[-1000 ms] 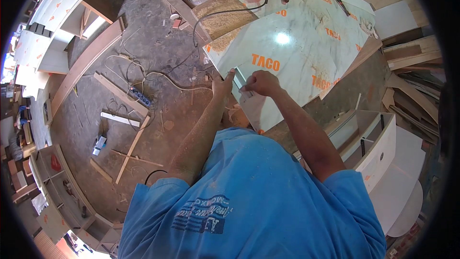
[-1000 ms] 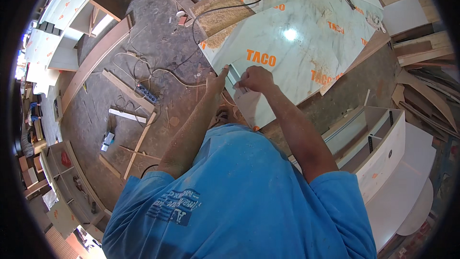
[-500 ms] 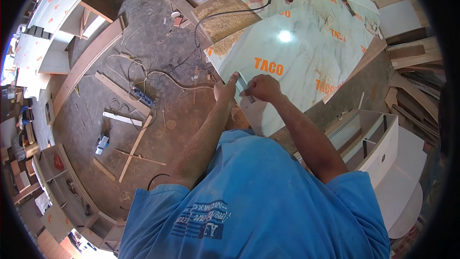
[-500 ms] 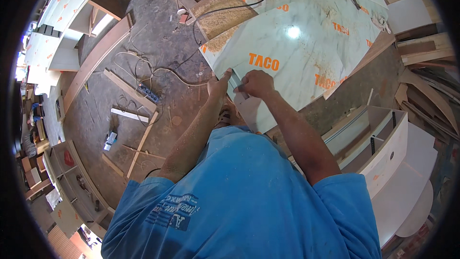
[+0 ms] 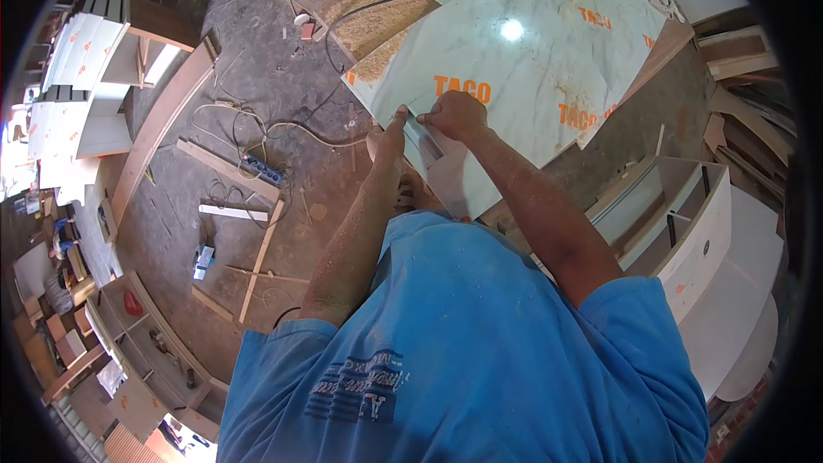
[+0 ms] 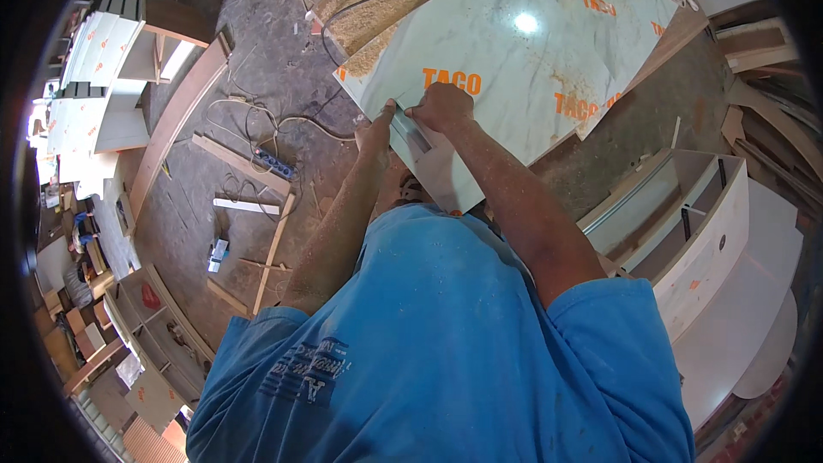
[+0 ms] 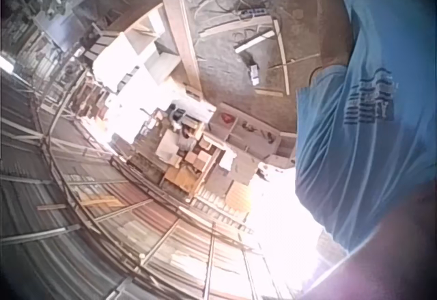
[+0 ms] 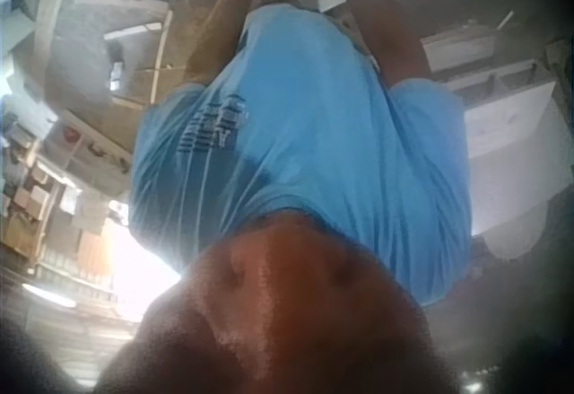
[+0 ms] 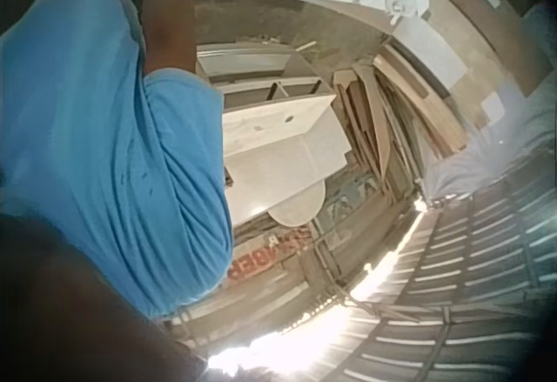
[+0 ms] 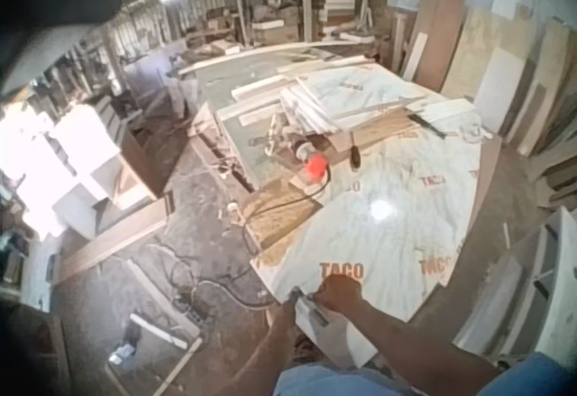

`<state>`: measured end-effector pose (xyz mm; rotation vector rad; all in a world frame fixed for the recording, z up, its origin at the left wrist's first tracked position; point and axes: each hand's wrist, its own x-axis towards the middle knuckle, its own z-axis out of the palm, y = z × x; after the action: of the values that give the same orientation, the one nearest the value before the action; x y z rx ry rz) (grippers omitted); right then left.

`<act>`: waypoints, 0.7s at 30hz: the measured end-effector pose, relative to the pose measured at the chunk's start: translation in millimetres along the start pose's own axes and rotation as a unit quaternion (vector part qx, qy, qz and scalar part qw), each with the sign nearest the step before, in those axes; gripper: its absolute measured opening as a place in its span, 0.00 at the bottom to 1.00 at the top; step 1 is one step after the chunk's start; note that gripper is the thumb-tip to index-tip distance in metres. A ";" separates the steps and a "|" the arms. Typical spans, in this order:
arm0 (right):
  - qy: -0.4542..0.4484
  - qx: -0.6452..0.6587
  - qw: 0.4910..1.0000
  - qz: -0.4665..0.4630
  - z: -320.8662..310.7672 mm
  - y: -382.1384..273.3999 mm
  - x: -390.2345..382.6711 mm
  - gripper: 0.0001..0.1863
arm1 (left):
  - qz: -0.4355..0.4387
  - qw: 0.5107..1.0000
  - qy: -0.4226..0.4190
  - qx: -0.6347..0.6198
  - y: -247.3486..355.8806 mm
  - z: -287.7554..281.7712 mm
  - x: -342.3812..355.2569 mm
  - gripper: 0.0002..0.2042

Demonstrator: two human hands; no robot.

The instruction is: The person uses a handheld router to cut a rectangular opening into a white board with orange lettering, then uses a small blade to refine the edges of the cut before placing a metallic handle into the opening.

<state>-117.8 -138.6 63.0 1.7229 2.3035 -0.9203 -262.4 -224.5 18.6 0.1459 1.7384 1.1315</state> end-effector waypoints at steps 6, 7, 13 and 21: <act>-0.022 0.281 0.958 -0.049 -8.3 45.6 -26.9 0.23 | -0.022 0.994 -0.104 -0.001 -17.5 -12.3 -39.3 0.26; -0.047 0.407 0.912 -0.008 -11.0 60.0 -35.9 0.21 | 0.012 0.991 -0.131 0.001 -26.1 -10.6 -48.0 0.25; 0.066 0.487 0.869 0.050 -20.2 161.9 -123.1 0.18 | 0.057 0.995 -0.087 0.001 -48.9 9.6 -79.1 0.22; 0.074 0.532 0.838 0.100 3.9 240.0 -210.9 0.15 | 0.037 0.993 -0.059 0.092 -47.4 8.4 -73.3 0.26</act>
<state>170.7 -275.7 57.8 2.3440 1.6339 -2.3576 -202.3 -286.8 32.6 0.3857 1.7410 0.9922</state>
